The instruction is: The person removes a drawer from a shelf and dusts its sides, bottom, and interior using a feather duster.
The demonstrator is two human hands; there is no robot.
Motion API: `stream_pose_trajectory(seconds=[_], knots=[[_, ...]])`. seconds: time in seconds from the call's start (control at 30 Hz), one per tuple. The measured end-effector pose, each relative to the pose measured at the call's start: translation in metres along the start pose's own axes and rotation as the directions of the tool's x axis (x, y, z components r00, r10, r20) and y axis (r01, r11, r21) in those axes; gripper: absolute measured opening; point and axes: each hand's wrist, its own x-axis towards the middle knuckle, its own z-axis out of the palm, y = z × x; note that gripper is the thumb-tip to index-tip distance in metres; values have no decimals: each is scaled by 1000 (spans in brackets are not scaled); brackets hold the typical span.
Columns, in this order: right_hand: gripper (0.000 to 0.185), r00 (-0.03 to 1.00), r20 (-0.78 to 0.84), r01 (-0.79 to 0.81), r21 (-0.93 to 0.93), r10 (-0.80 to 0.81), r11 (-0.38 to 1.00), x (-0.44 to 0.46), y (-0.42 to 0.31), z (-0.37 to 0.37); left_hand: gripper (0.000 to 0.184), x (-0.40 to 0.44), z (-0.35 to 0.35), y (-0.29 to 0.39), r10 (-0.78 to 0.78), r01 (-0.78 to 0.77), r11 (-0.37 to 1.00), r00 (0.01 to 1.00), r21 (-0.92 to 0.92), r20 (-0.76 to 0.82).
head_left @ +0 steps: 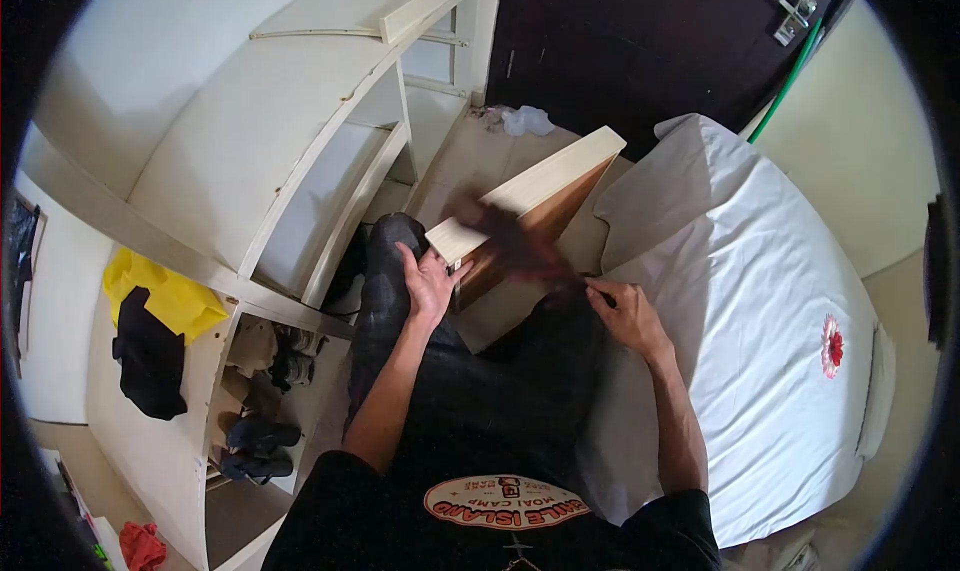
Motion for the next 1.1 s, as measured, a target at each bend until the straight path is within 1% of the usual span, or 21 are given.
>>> stream_pose_trajectory(seconds=[0.03, 0.07, 0.17, 0.27, 0.3, 0.33, 0.37, 0.4, 0.53, 0.57, 0.67, 0.77, 0.8, 0.87, 0.93, 0.97, 1.07, 1.1], knots=[[23, 1000, 9, 5, 9, -5, 1000, 0, 2, -2, 106, -2, 5, 3, -36, 37, 999, 994, 2, -104], [23, 1000, 17, 10, 17, -10, 1000, 0, 4, -3, 104, 0, -1, -1, -2, 2, 1000, 999, 7, -32], [26, 993, -101, -77, -102, 67, 992, -3, -1, 2, 108, -2, 6, 2, -2, 2, 1000, 1000, 14, -17], [26, 999, -32, 29, 36, -28, 999, -9, -15, 0, 108, 0, 4, 1, 1, -1, 1000, 1000, -23, -19], [26, 998, -58, 18, 16, -17, 1000, -8, -16, 1, 107, 1, 2, 2, -8, 8, 1000, 999, 0, -31], [26, 997, -82, 7, -5, -7, 1000, -7, -15, 1, 107, 0, 2, 1, -20, 18, 1000, 997, -23, -80], [26, 994, -108, -6, -26, 3, 1000, -6, -15, 2, 106, 0, 1, 0, -9, 7, 999, 999, -33, -51], [26, 995, -95, 1, -22, -3, 1000, -6, -16, 4, 106, 0, 2, 1, 3, -4, 999, 1000, -46, -20], [26, 999, -32, 24, 12, -24, 1000, -3, -10, -2, 107, 0, 1, 0, -9, 9, 1000, 999, -10, -40], [26, 1000, -13, 28, 30, -28, 999, -2, -7, -3, 109, 3, -9, -2, -23, 22, 1000, 999, 14, 45], [27, 987, -101, -136, -78, 128, 988, 1, -4, -3, 110, -3, 8, 3, 7, -6, 1000, 1000, 26, -29], [27, 997, -40, 65, 83, -62, 994, 0, 6, 2, 107, -2, 7, 3, -9, 9, 1000, 1000, 10, -23], [27, 999, -33, 11, 67, -9, 998, 2, 7, 2, 106, -2, 7, 4, -17, 17, 1000, 999, 10, -29], [27, 995, -23, -97, 38, 98, 995, 5, 7, 2, 91, -2, 9, 2, -4, 13, 992, 998, 129, -70], [27, 989, -85, -120, -14, 119, 993, 4, 0, 1, 77, 0, 10, -2, 21, 6, 970, 994, 242, -107], [27, 985, -115, -133, -40, 128, 990, 3, -2, 1, 63, 4, 1, -5, -9, 36, 963, 995, 266, -101], [27, 1000, 13, 0, 80, -1, 997, 3, 5, -1, 56, 6, -11, -13, -34, 83, 951, 985, 298, -168], [27, 999, -3, -51, 64, 51, 997, 2, 2, -3, 53, -2, 10, -13, 63, 57, 937, 943, 345, -327]])
